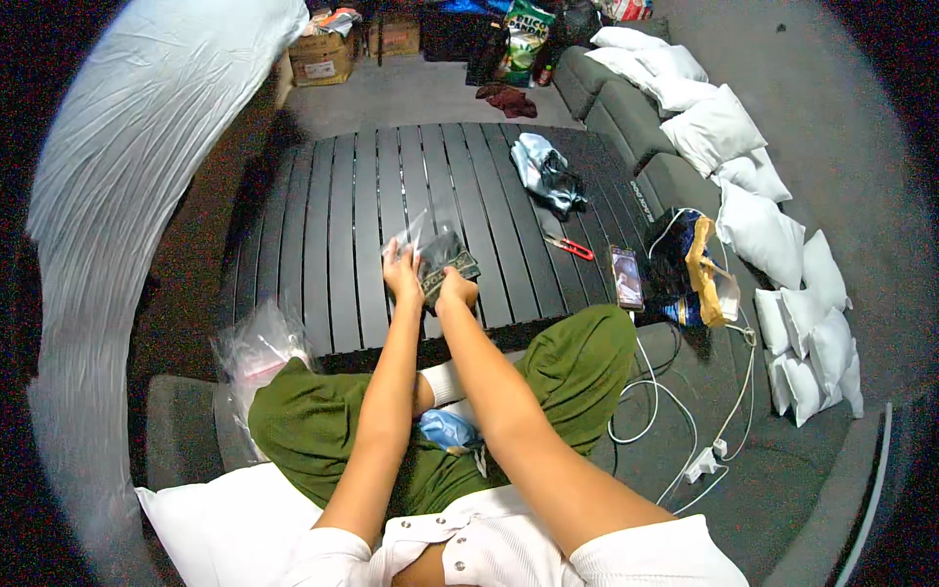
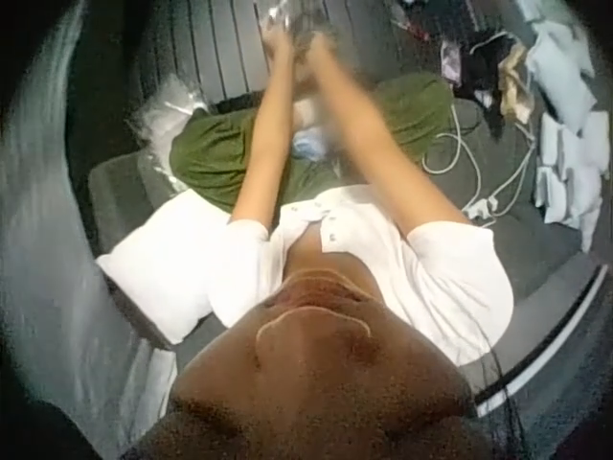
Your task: Fold a camouflage patterned cloth and place it into a clear plastic resealable bag.
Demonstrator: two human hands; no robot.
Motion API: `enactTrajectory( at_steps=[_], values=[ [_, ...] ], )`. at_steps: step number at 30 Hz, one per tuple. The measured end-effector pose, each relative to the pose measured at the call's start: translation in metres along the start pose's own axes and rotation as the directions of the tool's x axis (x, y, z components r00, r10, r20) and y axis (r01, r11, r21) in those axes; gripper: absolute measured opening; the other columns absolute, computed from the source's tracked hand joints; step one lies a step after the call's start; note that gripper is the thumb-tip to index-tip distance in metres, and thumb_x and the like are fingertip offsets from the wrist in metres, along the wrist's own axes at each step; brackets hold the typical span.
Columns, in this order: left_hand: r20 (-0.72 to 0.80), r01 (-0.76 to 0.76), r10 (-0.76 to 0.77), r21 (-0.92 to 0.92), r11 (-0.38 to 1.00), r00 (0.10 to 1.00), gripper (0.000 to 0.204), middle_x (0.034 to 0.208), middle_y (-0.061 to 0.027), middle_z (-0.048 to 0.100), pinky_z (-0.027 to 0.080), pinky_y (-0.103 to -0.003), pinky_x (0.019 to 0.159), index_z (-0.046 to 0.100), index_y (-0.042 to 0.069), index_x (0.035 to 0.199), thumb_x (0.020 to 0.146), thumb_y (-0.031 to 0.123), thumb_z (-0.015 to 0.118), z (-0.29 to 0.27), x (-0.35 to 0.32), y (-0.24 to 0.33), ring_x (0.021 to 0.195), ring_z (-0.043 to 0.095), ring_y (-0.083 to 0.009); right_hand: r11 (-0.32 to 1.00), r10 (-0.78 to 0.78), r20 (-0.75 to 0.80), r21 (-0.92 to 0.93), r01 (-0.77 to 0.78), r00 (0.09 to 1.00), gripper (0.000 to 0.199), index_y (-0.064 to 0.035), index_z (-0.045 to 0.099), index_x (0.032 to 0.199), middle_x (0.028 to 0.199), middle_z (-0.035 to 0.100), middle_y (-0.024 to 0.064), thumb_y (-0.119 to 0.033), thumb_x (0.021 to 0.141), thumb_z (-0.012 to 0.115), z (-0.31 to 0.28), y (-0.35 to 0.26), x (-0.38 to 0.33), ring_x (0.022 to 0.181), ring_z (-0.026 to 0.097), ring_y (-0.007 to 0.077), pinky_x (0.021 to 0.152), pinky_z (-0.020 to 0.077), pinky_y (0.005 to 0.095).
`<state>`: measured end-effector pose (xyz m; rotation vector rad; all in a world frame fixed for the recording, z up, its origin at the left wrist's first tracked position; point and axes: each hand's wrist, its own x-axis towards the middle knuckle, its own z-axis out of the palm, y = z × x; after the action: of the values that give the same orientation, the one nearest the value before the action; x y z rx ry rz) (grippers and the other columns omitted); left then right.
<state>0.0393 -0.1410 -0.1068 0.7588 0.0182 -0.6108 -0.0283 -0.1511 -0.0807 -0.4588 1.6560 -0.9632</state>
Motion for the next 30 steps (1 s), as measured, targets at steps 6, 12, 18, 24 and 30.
enactTrajectory(
  at_steps=[6,12,18,24,30],
  values=[
    [0.076,0.039,-0.082,0.456,0.889,0.994,0.022,0.082,-0.0047,0.062,0.046,-0.021,0.046,0.059,0.000,0.097,0.081,0.014,0.060,0.007,0.012,0.041,0.060,0.060,-0.0136,0.948,-0.016,0.451,0.292,-0.130,0.892,0.029,0.0045,0.052,0.091,0.091,0.056,0.0117,-0.010,0.067,0.062,-0.052,0.017,0.039,0.077,0.056,0.0237,0.071,0.0467,0.0358],
    [0.248,-0.278,-0.287,0.958,-0.068,0.925,0.013,0.064,-0.0181,0.062,0.052,-0.029,0.050,0.061,-0.007,0.073,0.072,0.007,0.061,0.028,0.044,0.159,0.054,0.064,-0.0235,0.872,0.085,0.782,0.241,-0.426,0.617,0.023,-0.0002,0.051,0.100,0.099,0.058,0.0131,-0.006,0.077,0.053,-0.098,0.002,0.017,0.091,0.056,0.0277,0.085,0.0453,0.0403],
    [0.179,-0.400,-0.410,0.732,-0.552,0.894,0.010,0.075,-0.0211,0.062,0.052,-0.035,0.060,0.057,-0.007,0.066,0.072,0.000,0.055,0.075,0.029,0.223,0.070,0.064,-0.0283,0.828,0.150,0.852,0.169,-0.535,0.501,0.028,0.0015,0.050,0.107,0.105,0.058,0.0142,-0.008,0.081,0.049,-0.122,-0.015,0.006,0.096,0.056,0.0281,0.088,0.0445,0.0433],
    [0.777,-0.674,-0.074,0.490,-0.552,0.625,0.030,0.101,-0.0116,0.058,0.050,-0.036,0.070,0.057,0.003,0.099,0.071,-0.002,0.047,0.062,-0.015,0.196,0.084,0.060,-0.0276,0.891,0.156,0.832,0.114,-0.440,0.532,0.024,-0.0005,0.053,0.102,0.099,0.060,0.0106,-0.015,0.082,0.052,-0.125,0.004,0.031,0.089,0.059,0.0231,0.082,0.0467,0.0390],
    [0.915,-0.778,-0.091,0.278,-0.563,0.393,0.030,0.100,0.0001,0.056,0.050,-0.028,0.059,0.055,0.009,0.099,0.069,0.004,0.052,0.028,-0.048,0.137,0.079,0.058,-0.0166,0.990,0.023,0.738,0.078,-0.119,0.674,0.024,-0.0012,0.054,0.093,0.090,0.060,0.0071,-0.018,0.077,0.061,-0.136,0.012,0.035,0.080,0.057,0.0179,0.071,0.0460,0.0318]
  ],
)
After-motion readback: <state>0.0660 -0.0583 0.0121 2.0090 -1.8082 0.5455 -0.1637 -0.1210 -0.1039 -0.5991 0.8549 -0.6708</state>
